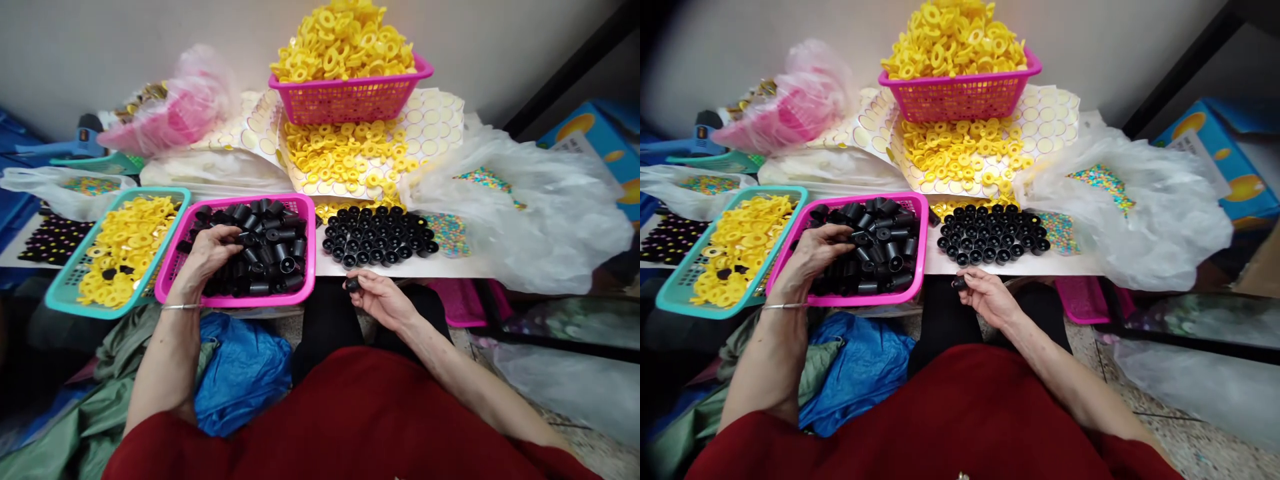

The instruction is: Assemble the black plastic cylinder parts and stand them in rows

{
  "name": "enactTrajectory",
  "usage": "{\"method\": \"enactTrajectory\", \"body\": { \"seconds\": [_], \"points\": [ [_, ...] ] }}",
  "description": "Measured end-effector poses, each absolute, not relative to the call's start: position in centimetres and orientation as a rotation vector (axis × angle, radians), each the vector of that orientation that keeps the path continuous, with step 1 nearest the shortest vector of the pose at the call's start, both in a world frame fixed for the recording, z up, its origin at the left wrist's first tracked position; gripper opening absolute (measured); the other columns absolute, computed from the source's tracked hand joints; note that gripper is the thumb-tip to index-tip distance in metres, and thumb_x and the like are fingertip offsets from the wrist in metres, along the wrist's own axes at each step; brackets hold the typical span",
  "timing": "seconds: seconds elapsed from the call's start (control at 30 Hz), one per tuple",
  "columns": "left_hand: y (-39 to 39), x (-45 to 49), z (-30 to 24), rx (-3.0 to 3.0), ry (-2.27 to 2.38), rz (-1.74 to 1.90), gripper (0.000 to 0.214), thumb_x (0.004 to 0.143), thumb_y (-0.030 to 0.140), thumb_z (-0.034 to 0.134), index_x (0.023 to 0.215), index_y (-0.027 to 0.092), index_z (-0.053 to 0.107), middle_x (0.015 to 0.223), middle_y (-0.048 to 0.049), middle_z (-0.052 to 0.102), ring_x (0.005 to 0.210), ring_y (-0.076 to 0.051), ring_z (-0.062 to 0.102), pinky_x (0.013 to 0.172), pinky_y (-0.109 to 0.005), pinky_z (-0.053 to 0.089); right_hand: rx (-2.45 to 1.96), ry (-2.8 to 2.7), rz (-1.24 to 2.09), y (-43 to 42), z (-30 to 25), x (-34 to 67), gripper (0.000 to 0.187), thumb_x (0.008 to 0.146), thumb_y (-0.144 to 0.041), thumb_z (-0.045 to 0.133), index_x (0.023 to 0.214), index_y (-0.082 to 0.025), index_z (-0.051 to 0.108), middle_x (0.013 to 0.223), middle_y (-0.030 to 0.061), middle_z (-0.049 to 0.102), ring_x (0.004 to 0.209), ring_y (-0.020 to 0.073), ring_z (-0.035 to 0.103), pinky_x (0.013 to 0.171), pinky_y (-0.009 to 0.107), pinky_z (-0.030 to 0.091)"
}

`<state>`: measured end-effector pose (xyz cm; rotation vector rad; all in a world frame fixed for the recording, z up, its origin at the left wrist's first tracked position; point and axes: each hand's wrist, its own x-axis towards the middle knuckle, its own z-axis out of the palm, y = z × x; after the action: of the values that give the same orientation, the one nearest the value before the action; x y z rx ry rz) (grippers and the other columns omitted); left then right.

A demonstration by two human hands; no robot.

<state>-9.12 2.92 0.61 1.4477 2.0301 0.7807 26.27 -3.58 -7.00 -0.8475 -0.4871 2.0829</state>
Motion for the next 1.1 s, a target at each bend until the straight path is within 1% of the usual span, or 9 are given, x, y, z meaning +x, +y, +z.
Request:
{"method": "enactTrajectory", "body": {
  "seconds": [0.17, 0.3, 0.4, 0.5, 0.6, 0.73, 0.83, 0.93, 1.1],
  "points": [
    [4.4, -8.9, 0.9, 1.628, 2.028, 0.579, 0.046, 0.05, 0.021, 0.062, 0.095, 0.017, 0.072, 0.095, -0.0043, 0.072, 0.091, -0.025, 0.064, 0.085, -0.032, 0.05, -0.9, -0.456, 2.025, -4.0, -7.5, 27.4, 0.026, 0.069, -0.026, 0.082, 0.091, -0.017, 0.073, 0.08, 0.0034, 0.071, 0.058, 0.0085, 0.057, 0.055, 0.022, 0.045],
    [4.7, -9.0, 0.6, 1.569, 1.904, 0.519, 0.043, 0.049, 0.022, 0.07, 0.091, 0.018, 0.073, 0.088, -0.0026, 0.072, 0.091, -0.026, 0.064, 0.087, -0.034, 0.051, -0.911, -0.436, 2.035, -4.2, -7.7, 27.4, 0.029, 0.066, -0.027, 0.084, 0.09, -0.016, 0.073, 0.077, 0.0022, 0.07, 0.058, 0.0081, 0.057, 0.055, 0.022, 0.045],
    [4.6, -8.9, 0.4, 1.332, 1.849, 0.753, 0.04, 0.047, 0.025, 0.08, 0.086, 0.018, 0.072, 0.079, -0.0013, 0.07, 0.078, -0.022, 0.064, 0.078, -0.033, 0.053, -0.892, -0.449, 2.047, -4.4, -7.7, 27.4, 0.028, 0.069, -0.026, 0.083, 0.092, -0.016, 0.072, 0.078, 0.0027, 0.07, 0.058, 0.0079, 0.057, 0.056, 0.022, 0.045],
    [4.7, -8.8, 0.7, 0.983, 1.666, 1.089, 0.042, 0.042, 0.019, 0.084, 0.081, 0.017, 0.069, 0.071, 0.0013, 0.065, 0.065, -0.015, 0.061, 0.068, -0.03, 0.055, -0.887, -0.454, 2.043, -4.4, -7.8, 27.5, 0.027, 0.07, -0.026, 0.082, 0.093, -0.016, 0.072, 0.079, 0.0026, 0.071, 0.058, 0.0075, 0.058, 0.055, 0.022, 0.045],
    [4.5, -8.4, 1.7, 0.745, 1.481, 1.201, 0.04, 0.045, 0.013, 0.084, 0.081, 0.016, 0.069, 0.073, 0.0, 0.066, 0.067, -0.015, 0.063, 0.064, -0.031, 0.058, -0.884, -0.471, 2.043, -4.3, -7.7, 27.5, 0.028, 0.069, -0.027, 0.083, 0.093, -0.016, 0.072, 0.077, 0.0018, 0.07, 0.058, 0.0074, 0.059, 0.055, 0.021, 0.047],
    [2.8, -5.2, 3.0, 0.658, 1.338, 1.214, 0.025, 0.055, 0.012, 0.082, 0.076, 0.014, 0.069, 0.079, -0.0039, 0.07, 0.072, -0.016, 0.066, 0.065, -0.029, 0.06, -0.866, -0.59, 1.989, -4.0, -6.0, 26.4, 0.03, 0.068, -0.028, 0.084, 0.093, -0.017, 0.07, 0.075, -0.001, 0.069, 0.06, 0.0082, 0.063, 0.058, 0.021, 0.051],
    [0.7, -0.5, 3.3, 0.691, 1.209, 1.207, 0.03, 0.057, 0.017, 0.085, 0.083, 0.016, 0.072, 0.08, -0.0024, 0.07, 0.071, -0.014, 0.066, 0.067, -0.028, 0.061, -0.793, -0.775, 1.824, -3.8, -3.6, 25.1, 0.035, 0.068, -0.029, 0.084, 0.097, -0.02, 0.067, 0.079, -0.0023, 0.069, 0.066, 0.0095, 0.066, 0.067, 0.024, 0.055],
    [-1.5, 4.9, 2.9, 0.712, 1.103, 1.229, 0.037, 0.057, 0.023, 0.088, 0.091, 0.018, 0.073, 0.082, -0.0025, 0.07, 0.071, -0.014, 0.066, 0.068, -0.027, 0.061, -0.738, -1.015, 1.523, -3.8, -1.8, 24.5, 0.039, 0.073, -0.037, 0.081, 0.104, -0.022, 0.064, 0.093, 0.0002, 0.068, 0.081, 0.0124, 0.066, 0.079, 0.029, 0.056],
    [-2.9, 11.3, 1.6, 0.643, 0.997, 1.305, 0.036, 0.054, 0.022, 0.09, 0.085, 0.017, 0.073, 0.084, -0.0025, 0.071, 0.075, -0.013, 0.067, 0.068, -0.023, 0.059, -0.885, -1.353, 0.992, -4.4, -1.2, 26.3, 0.029, 0.087, -0.037, 0.066, 0.112, -0.022, 0.061, 0.1, 0.0042, 0.062, 0.09, 0.0155, 0.061, 0.083, 0.032, 0.054]
  ]
}}
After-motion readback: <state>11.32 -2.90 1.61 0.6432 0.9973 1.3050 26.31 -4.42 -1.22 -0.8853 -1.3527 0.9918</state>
